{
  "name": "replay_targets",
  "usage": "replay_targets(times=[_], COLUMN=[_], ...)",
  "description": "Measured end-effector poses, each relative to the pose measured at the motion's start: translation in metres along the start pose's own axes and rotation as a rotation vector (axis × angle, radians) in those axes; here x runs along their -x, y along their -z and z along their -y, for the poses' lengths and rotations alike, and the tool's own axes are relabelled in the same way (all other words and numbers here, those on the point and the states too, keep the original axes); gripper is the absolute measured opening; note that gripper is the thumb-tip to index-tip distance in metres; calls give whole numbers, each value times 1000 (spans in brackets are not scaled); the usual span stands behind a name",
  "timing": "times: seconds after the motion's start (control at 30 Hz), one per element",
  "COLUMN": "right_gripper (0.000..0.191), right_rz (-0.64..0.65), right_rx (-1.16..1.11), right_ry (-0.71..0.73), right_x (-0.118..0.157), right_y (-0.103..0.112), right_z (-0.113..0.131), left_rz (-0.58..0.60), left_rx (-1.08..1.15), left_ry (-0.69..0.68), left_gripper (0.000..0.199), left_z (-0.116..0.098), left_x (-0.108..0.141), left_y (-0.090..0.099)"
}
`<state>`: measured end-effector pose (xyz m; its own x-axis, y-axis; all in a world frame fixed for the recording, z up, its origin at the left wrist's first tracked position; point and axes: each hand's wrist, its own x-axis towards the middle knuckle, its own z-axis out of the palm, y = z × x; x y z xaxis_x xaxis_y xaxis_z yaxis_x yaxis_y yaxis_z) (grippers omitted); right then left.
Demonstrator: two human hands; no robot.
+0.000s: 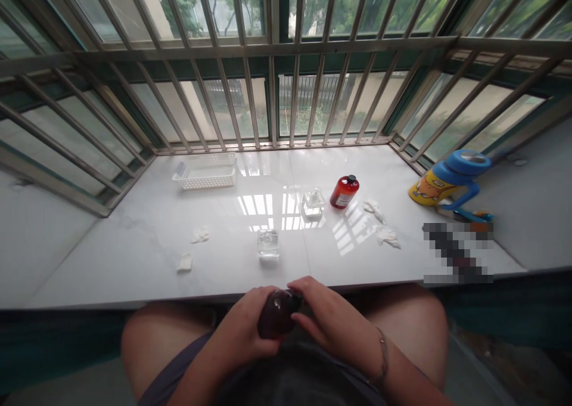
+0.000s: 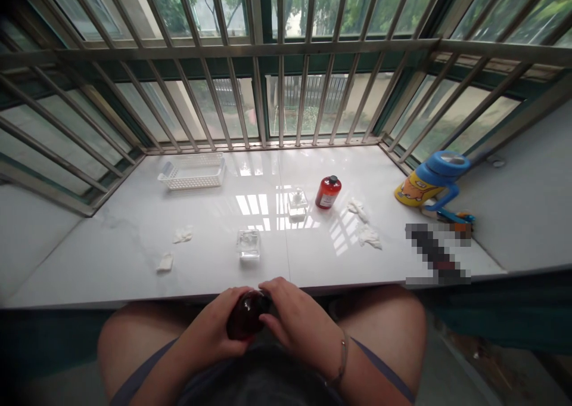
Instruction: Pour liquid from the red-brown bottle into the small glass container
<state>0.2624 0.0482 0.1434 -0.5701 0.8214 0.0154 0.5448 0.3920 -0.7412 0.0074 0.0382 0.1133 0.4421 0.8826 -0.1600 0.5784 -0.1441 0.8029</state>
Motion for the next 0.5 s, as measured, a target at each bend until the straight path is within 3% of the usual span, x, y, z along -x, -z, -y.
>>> replay_targets(times=[0.07, 0.13, 0.23, 0.37, 0.5], right_gripper=[42, 27, 17, 41, 23], right_rz=[43, 88, 102, 137, 151], right_rx=[1, 14, -13, -65, -16], right_ry=[-100, -166, -137, -83, -178], right_x=[-1, -2, -1, 0, -2], right_y=[4, 5, 5, 4, 2], right_z=[-1, -2, -2, 0, 1], left_rz=[3, 10, 14, 16, 21], left_rx=[-10, -19, -37, -59, -69], left_ry=[1, 4, 13, 22, 19], left_gripper=[71, 75, 79, 77, 79], left_z=[1, 2, 5, 9, 10], left_x=[-1, -1, -1, -1, -2], left_y=[0, -2, -6, -10, -11])
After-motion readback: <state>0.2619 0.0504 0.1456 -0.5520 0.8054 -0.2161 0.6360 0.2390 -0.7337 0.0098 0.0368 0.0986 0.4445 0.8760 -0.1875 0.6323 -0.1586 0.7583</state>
